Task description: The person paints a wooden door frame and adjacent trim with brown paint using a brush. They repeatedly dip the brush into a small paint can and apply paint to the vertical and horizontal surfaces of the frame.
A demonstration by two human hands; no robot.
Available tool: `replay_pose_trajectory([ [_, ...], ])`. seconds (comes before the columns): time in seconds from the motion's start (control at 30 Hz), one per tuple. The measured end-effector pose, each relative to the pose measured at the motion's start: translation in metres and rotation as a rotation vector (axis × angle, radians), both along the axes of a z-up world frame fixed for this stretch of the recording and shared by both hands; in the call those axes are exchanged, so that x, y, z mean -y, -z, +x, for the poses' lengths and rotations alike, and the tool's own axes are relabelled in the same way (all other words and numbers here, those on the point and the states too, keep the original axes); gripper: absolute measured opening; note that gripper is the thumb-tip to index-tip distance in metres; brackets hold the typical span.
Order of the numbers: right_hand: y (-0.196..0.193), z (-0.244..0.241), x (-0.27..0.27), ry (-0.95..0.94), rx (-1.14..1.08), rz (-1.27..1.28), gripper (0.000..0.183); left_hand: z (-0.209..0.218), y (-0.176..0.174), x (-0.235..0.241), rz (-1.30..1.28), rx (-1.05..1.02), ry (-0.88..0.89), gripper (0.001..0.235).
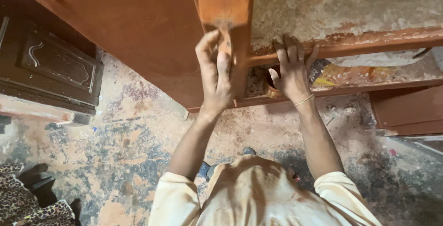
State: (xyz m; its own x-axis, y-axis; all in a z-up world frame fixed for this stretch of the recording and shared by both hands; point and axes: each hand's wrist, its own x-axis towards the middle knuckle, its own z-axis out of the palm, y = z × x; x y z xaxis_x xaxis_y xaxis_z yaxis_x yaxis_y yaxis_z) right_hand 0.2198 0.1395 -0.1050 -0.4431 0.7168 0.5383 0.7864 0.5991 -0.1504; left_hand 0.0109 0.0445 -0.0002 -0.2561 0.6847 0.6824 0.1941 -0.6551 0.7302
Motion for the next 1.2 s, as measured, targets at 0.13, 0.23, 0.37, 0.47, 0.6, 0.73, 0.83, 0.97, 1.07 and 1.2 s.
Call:
replay_pose_trajectory([
  [0.13, 0.001, 0.000, 0.001, 0.044, 0.064, -0.007, 0.071, 0.007, 0.100, 0.007, -0.167, -0.117, -0.163, 0.036],
  [0.23, 0.000, 0.001, 0.003, 0.050, 0.081, -0.050, 0.069, 0.022, 0.192, 0.041, -0.539, -0.075, -0.159, 0.042],
  [0.37, -0.002, 0.000, 0.005, 0.037, 0.057, -0.017, 0.073, 0.037, 0.290, 0.087, -0.753, 0.178, -0.090, 0.032],
  [0.47, -0.003, -0.001, 0.006, 0.042, 0.064, -0.012, 0.071, 0.039, 0.309, 0.118, -0.838, 0.274, -0.112, 0.028],
  [0.6, -0.004, -0.001, 0.006, 0.044, 0.061, -0.011, 0.072, 0.033, 0.247, 0.128, -0.788, 0.350, -0.092, 0.026],
  [0.73, -0.004, -0.001, 0.005, 0.022, 0.032, 0.013, 0.067, 0.009, 0.128, 0.095, -0.449, 0.131, -0.044, 0.028],
  [0.83, -0.005, 0.002, 0.006, 0.010, 0.021, -0.054, 0.067, -0.016, 0.037, 0.069, -0.115, 0.062, 0.040, 0.015],
  [0.97, -0.006, 0.001, 0.005, 0.008, 0.003, -0.112, 0.068, -0.038, -0.051, 0.041, 0.027, 0.005, 0.079, 0.022],
  [1.07, -0.008, -0.001, 0.003, 0.050, 0.055, -0.093, 0.071, -0.046, -0.076, -0.002, -0.016, -0.055, 0.032, 0.026],
  [1.2, -0.006, 0.000, 0.004, 0.010, 0.029, 0.045, 0.072, -0.033, -0.024, -0.015, -0.141, -0.080, -0.152, 0.033],
])
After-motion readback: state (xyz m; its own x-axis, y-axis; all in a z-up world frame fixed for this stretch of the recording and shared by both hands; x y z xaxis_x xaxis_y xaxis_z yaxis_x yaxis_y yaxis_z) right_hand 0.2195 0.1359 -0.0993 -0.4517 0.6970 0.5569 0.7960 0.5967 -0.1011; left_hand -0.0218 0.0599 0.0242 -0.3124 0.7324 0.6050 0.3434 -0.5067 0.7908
